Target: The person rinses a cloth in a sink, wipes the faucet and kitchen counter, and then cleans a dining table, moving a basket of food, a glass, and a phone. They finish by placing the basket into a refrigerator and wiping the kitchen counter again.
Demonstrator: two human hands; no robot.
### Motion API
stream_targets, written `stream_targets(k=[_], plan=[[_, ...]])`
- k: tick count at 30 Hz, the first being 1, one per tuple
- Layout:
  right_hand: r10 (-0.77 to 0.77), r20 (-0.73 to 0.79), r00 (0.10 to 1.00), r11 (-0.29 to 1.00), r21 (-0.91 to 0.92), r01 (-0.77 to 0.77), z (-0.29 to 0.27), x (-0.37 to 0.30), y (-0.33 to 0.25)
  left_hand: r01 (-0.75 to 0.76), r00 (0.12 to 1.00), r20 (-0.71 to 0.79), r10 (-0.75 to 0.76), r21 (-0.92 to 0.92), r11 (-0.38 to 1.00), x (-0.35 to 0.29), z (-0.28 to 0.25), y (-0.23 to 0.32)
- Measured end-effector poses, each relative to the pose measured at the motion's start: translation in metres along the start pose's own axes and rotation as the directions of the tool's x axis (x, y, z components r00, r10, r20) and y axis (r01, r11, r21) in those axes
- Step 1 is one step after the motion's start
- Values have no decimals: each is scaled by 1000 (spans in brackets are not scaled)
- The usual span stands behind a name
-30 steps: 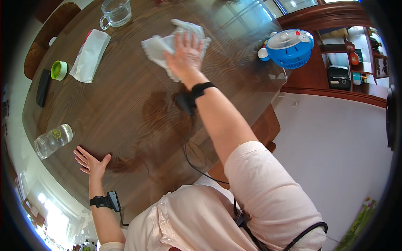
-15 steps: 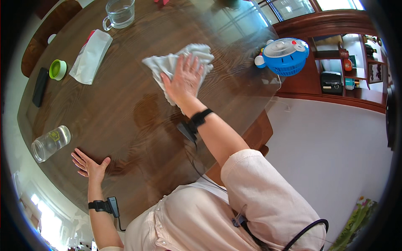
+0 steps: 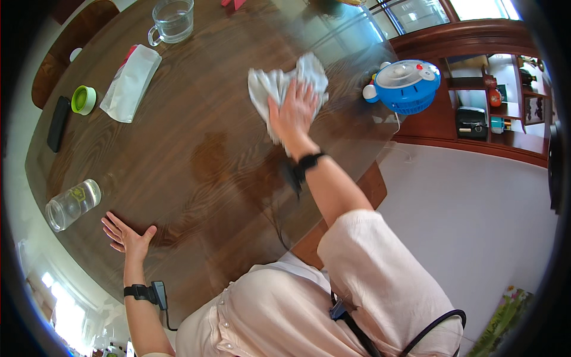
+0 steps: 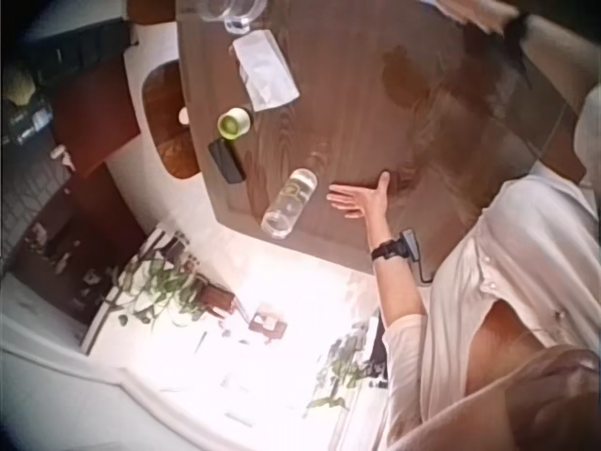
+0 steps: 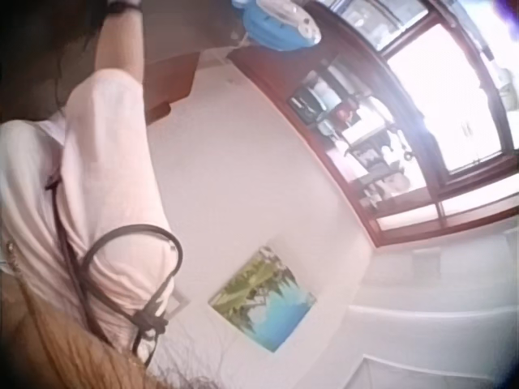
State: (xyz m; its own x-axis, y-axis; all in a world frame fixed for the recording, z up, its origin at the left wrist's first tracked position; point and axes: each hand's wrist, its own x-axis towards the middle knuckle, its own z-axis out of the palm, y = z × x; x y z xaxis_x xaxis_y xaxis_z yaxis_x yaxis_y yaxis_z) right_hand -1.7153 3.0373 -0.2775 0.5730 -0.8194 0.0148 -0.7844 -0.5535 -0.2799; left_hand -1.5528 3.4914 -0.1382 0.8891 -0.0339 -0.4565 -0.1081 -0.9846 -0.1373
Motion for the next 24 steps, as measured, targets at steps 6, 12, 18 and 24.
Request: stream_targets(k=[6, 12, 18, 24], plan=[[-127, 80, 989, 991, -37, 130, -22, -47, 29, -25, 999, -35, 25, 18, 1000, -3, 0, 2], [94, -124, 988, 985, -136, -111, 5, 37, 56, -68, 994, -83, 67, -3, 998, 6, 16, 4], [-120, 45, 992, 993, 27, 119, -21, -85, 7, -66, 991, -116, 71, 45, 997, 8, 13, -19], [77, -101, 992, 989, -116, -89, -11, 2, 33, -70, 993, -89, 71, 10, 997, 7, 17, -8]])
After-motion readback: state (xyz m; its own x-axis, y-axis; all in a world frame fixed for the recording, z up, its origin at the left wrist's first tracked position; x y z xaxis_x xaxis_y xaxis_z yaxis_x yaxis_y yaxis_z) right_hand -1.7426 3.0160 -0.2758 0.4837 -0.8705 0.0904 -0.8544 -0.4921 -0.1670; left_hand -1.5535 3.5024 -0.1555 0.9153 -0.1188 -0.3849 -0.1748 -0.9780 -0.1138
